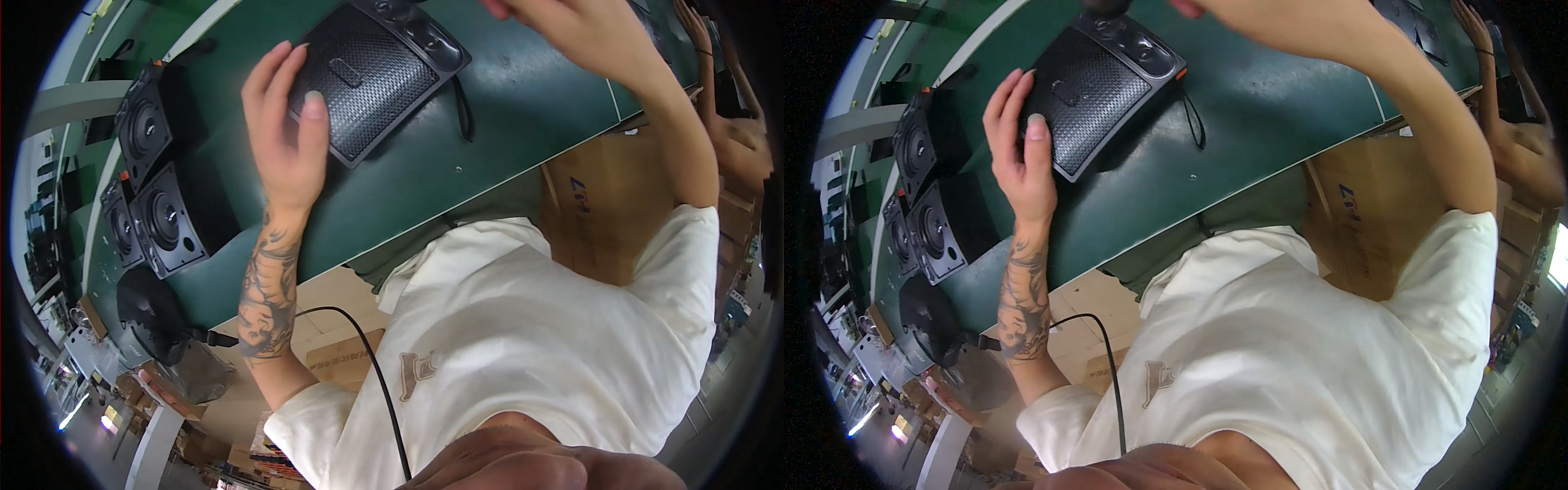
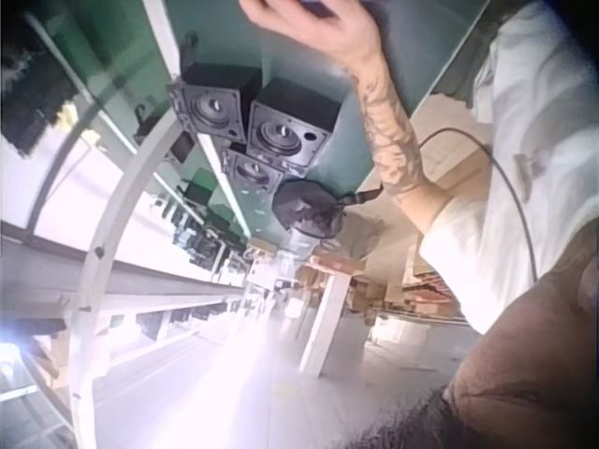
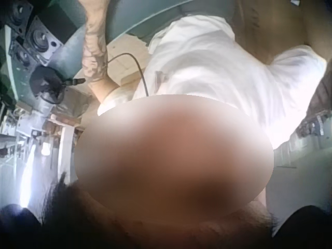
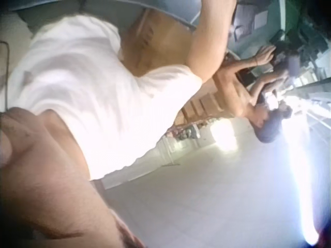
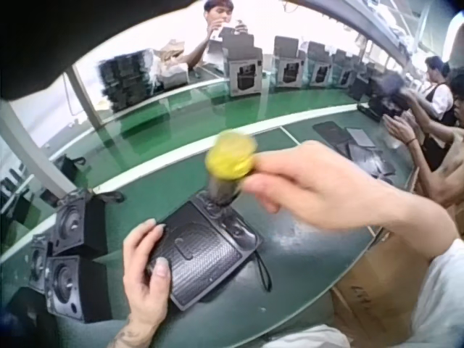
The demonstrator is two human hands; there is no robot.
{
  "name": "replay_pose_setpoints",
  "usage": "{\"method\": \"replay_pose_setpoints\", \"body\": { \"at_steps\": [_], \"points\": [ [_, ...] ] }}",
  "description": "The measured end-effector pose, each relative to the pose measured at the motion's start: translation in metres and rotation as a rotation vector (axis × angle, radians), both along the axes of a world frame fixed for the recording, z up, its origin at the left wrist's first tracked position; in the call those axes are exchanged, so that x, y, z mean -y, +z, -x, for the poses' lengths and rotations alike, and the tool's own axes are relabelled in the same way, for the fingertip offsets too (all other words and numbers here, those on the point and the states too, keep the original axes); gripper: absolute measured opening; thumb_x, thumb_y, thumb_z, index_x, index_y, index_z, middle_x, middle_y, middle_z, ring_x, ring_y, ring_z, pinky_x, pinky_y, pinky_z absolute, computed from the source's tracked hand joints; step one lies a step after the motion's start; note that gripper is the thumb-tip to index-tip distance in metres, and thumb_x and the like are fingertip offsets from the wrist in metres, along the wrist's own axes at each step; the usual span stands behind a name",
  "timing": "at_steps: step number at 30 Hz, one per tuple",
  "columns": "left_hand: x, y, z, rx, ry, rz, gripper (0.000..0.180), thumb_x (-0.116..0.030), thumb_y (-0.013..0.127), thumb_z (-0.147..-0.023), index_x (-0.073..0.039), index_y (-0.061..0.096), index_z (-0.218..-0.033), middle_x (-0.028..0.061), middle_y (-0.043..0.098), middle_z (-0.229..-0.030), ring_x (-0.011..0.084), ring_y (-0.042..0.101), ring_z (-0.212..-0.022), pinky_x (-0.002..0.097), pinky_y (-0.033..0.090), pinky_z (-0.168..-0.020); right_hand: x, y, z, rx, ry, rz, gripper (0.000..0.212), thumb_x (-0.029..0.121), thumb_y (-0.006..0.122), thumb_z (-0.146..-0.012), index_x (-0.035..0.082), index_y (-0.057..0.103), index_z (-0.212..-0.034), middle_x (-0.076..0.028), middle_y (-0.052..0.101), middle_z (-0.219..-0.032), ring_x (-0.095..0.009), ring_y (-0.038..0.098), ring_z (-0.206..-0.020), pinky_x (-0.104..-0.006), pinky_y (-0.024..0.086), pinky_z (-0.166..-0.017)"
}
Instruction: The person assembles small speaker units on a green workbench. They place a perforated grille onto a speaker housing, press it into place, and use a yellow rubber mallet to tap the edges for secure attachment. The person repeats this process for multiple speaker units, handling them one at a time.
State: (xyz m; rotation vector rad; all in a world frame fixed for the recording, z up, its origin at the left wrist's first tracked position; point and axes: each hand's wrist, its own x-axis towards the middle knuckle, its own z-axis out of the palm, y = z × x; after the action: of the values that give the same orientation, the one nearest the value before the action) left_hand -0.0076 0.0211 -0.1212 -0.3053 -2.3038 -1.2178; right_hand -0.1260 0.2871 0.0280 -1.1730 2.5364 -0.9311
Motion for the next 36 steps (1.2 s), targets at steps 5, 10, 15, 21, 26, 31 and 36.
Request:
{"method": "replay_pose_setpoints", "body": {
  "at_steps": [5, 10, 15, 21, 26, 31, 36],
  "points": [
    [0.007, -0.005, -0.013, -0.195, -0.166, 0.129, 0.089, -0.046, 0.092, -0.069, -0.008, 0.061, -0.143, 0.0252, 0.021, -0.166, 0.0476, 0.023, -0.15, 0.0572, 0.026, -0.121, -0.049, -0.067, 0.021, -0.266, -0.111, 0.049, 0.024, 0.014, 0.063, -0.099, 0.003, 0.066, -0.119, -0.017, 0.067, -0.083, -0.037, 0.064, -0.07, -0.0383, 0.051, -0.065],
    [-0.003, 0.013, -0.008, -0.147, -0.157, 0.497, 0.074, -0.027, 0.093, -0.063, -0.009, 0.07, -0.13, 0.0211, 0.047, -0.153, 0.047, 0.036, -0.143, 0.0557, 0.034, -0.116, -0.097, -0.106, 0.014, -0.435, -0.169, -0.198, 0.043, 0.01, 0.069, -0.092, 0.006, 0.064, -0.134, -0.014, 0.069, -0.094, -0.034, 0.066, -0.087, -0.0411, 0.051, -0.078],
    [-0.007, 0.057, 0.008, -0.138, -0.104, 0.54, 0.07, -0.027, 0.089, -0.067, -0.007, 0.068, -0.13, 0.0183, 0.06, -0.14, 0.0421, 0.049, -0.134, 0.0513, 0.038, -0.113, -0.087, -0.142, -0.005, -0.644, -0.435, 0.311, 0.027, 0.0, 0.064, -0.092, 0.0, 0.067, -0.12, -0.015, 0.069, -0.101, -0.029, 0.067, -0.094, -0.0379, 0.052, -0.085],
    [-0.04, 0.131, 0.095, 0.079, -0.063, 0.902, 0.062, -0.045, 0.075, -0.09, -0.01, 0.062, -0.139, 0.0152, 0.062, -0.135, 0.0334, 0.055, -0.126, 0.0434, 0.042, -0.108, -0.086, -0.147, -0.083, -0.11, -0.1, 0.685, 0.033, -0.016, 0.063, -0.073, 0.002, 0.073, -0.099, -0.012, 0.069, -0.101, -0.025, 0.068, -0.082, -0.0323, 0.054, -0.072],
    [-0.044, 0.144, 0.122, 0.277, -0.181, 0.94, 0.116, -0.055, 0.089, -0.07, -0.002, 0.033, -0.157, 0.0238, 0.04, -0.155, 0.0352, 0.039, -0.144, 0.0441, 0.03, -0.12, -0.082, -0.163, -0.099, -0.071, -0.089, 0.604, 0.027, -0.011, 0.068, -0.075, 0.002, 0.073, -0.098, -0.008, 0.068, -0.097, -0.026, 0.066, -0.076, -0.0343, 0.052, -0.065],
    [-0.053, 0.153, 0.148, 0.511, -0.215, 0.901, 0.138, -0.044, 0.101, -0.056, -0.002, 0.025, -0.163, 0.0245, 0.032, -0.163, 0.0338, 0.034, -0.15, 0.044, 0.029, -0.122, -0.086, -0.171, -0.088, 0.0, -0.189, 0.733, 0.025, -0.007, 0.069, -0.076, 0.003, 0.074, -0.098, -0.007, 0.068, -0.096, -0.024, 0.063, -0.069, -0.0343, 0.05, -0.061],
    [-0.012, 0.176, 0.162, 0.419, -0.278, 0.887, 0.122, -0.028, 0.102, -0.058, -0.005, 0.038, -0.159, 0.0159, 0.056, -0.145, 0.0267, 0.052, -0.133, 0.0358, 0.041, -0.113, -0.091, -0.163, -0.085, 0.066, -0.013, 0.816, 0.029, -0.006, 0.071, -0.073, 0.004, 0.074, -0.1, -0.007, 0.069, -0.096, -0.023, 0.062, -0.067, -0.0337, 0.049, -0.059]
  ]
}}
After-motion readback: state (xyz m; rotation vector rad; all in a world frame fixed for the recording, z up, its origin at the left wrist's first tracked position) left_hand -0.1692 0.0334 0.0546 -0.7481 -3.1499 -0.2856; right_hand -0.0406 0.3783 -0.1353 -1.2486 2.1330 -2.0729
